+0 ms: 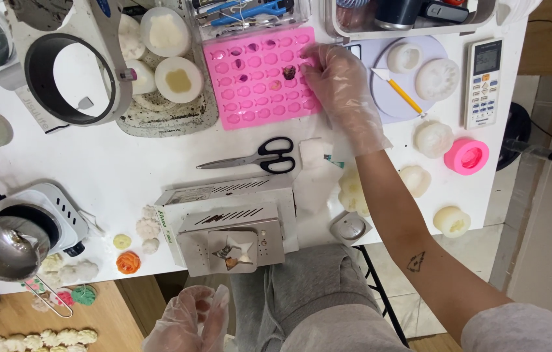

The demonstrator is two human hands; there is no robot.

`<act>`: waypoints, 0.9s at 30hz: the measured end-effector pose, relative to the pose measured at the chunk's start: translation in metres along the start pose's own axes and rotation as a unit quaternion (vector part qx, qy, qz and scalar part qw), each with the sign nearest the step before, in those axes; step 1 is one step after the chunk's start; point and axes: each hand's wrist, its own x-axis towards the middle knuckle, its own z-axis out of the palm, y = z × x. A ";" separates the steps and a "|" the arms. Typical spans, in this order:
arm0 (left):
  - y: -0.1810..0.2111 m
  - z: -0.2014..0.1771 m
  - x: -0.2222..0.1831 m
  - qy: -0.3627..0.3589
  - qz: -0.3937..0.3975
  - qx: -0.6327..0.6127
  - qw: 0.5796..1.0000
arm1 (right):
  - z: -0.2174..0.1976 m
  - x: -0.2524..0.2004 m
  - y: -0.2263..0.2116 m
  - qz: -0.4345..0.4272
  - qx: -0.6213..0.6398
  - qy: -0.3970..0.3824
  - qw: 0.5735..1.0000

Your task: Organizing and bagging small decorative wax shapes or shells for candle making at a production workspace.

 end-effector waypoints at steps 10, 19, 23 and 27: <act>-0.027 0.018 0.010 0.017 0.055 0.022 0.998 | -0.002 0.004 0.001 0.045 0.048 -0.020 0.998; -0.025 0.021 0.002 0.045 0.052 -0.012 0.998 | -0.001 -0.001 0.009 0.002 0.041 -0.002 0.999; -0.016 0.013 0.001 0.015 -0.032 0.004 0.999 | -0.007 -0.002 0.015 -0.029 0.032 -0.012 0.999; -0.051 0.029 0.014 0.029 0.060 -0.015 0.998 | -0.018 -0.006 0.011 -0.006 0.024 -0.038 0.999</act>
